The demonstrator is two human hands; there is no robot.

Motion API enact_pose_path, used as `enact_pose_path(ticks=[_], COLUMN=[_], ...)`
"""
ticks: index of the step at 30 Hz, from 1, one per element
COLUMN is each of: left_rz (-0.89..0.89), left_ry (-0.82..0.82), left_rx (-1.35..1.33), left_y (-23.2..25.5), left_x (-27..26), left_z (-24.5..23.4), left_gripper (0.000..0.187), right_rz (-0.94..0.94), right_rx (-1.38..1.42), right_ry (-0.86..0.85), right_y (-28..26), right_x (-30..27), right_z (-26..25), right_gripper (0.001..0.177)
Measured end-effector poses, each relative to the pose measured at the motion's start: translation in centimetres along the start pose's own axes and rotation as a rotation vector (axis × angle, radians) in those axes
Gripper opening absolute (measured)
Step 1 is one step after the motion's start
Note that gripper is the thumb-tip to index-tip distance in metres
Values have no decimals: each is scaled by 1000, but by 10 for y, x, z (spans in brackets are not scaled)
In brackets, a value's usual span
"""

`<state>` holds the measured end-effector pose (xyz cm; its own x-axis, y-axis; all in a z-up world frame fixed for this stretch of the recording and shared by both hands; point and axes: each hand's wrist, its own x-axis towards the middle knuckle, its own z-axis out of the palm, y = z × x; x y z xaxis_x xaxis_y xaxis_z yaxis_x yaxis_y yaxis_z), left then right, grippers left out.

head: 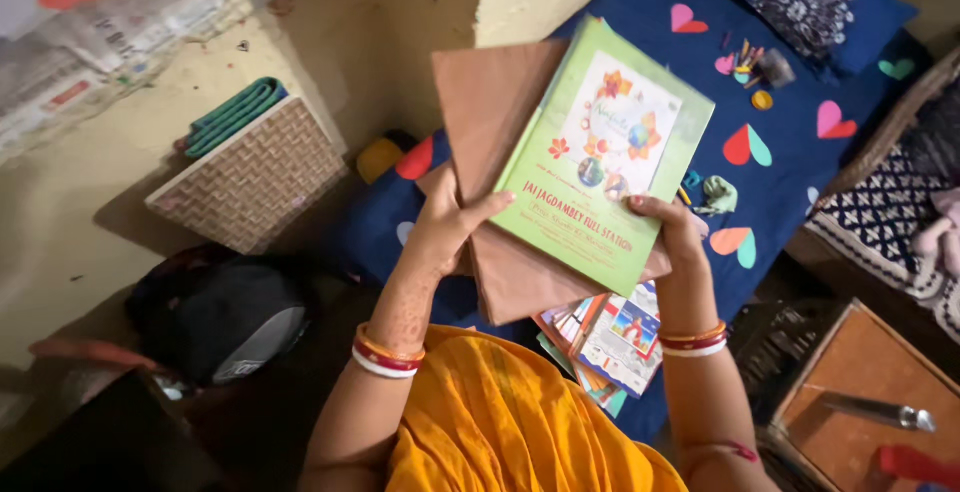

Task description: The person organizes various stationery items, including notebooks, books, and pencil cases, on a cluttered desk. They move items around, stack them, and wipe the desk surface with a cloth.

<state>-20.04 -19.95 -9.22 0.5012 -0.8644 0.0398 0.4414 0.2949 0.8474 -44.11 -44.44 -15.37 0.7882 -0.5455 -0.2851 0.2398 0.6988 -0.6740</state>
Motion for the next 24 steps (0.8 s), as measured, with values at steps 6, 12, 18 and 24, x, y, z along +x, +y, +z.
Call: enact_pose_path(ticks=[6,12,18,24], left_rz=[-8,-90,-131,-198], left_ry=[182,198,148,113], left_rx=[104,131,92,172], left_y=[-71,-109,-139,-182], left_x=[31,32,39,45], left_z=[-13,-18,-9,-3], left_gripper=[82,76,71,65], right_rz=[-103,-69,-18,86], right_rx=[17,67,129,243], right_ry=[278,353,353,319], right_y=[48,96,135,168], right_x=[0,26,52,69], right_z=[-72,-136,-162,-183], right_gripper=[62,65,61,56])
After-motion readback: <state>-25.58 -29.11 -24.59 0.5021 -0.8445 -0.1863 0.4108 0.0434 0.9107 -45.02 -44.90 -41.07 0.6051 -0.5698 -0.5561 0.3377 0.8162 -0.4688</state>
